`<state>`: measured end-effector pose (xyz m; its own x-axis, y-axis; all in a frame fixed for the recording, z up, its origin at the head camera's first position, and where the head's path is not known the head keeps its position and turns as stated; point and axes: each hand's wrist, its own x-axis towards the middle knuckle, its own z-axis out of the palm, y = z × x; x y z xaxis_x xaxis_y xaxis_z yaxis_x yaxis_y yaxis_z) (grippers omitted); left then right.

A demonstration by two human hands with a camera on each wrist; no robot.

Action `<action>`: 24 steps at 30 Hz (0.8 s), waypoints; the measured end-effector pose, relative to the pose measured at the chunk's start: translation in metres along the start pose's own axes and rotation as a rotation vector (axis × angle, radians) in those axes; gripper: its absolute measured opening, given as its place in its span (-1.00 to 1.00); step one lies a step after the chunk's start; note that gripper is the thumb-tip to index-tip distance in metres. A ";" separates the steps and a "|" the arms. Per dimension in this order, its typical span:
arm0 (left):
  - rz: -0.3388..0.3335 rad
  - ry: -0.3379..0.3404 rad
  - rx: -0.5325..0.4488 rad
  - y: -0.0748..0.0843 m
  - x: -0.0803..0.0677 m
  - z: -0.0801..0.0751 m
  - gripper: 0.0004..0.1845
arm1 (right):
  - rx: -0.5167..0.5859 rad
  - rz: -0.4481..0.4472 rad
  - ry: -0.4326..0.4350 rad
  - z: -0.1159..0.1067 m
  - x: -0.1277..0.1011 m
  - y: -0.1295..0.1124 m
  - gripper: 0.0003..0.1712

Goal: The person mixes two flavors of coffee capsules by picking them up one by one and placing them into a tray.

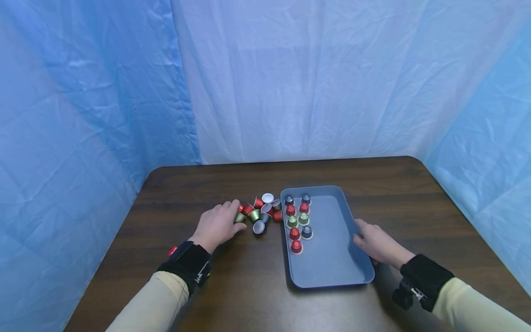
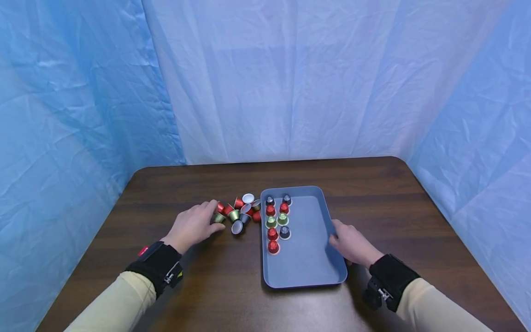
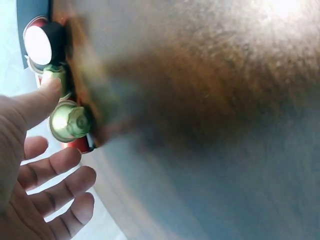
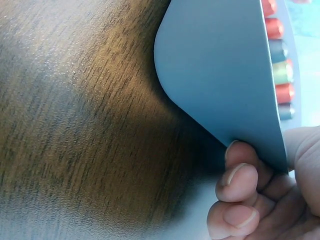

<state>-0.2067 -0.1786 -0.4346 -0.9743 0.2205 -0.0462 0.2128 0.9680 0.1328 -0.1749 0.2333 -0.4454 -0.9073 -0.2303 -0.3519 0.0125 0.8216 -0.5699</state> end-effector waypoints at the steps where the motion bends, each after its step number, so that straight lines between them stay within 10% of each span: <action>1: -0.010 -0.002 -0.003 0.000 0.000 0.002 -0.31 | -0.001 -0.003 0.000 0.000 0.000 0.000 -0.33; 24: 0.055 0.056 0.066 0.009 0.016 0.016 -0.41 | -0.005 -0.009 -0.001 -0.001 -0.001 0.000 -0.33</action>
<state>-0.2188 -0.1642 -0.4503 -0.9631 0.2686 0.0154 0.2690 0.9607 0.0684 -0.1742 0.2345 -0.4443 -0.9069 -0.2382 -0.3477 0.0025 0.8219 -0.5696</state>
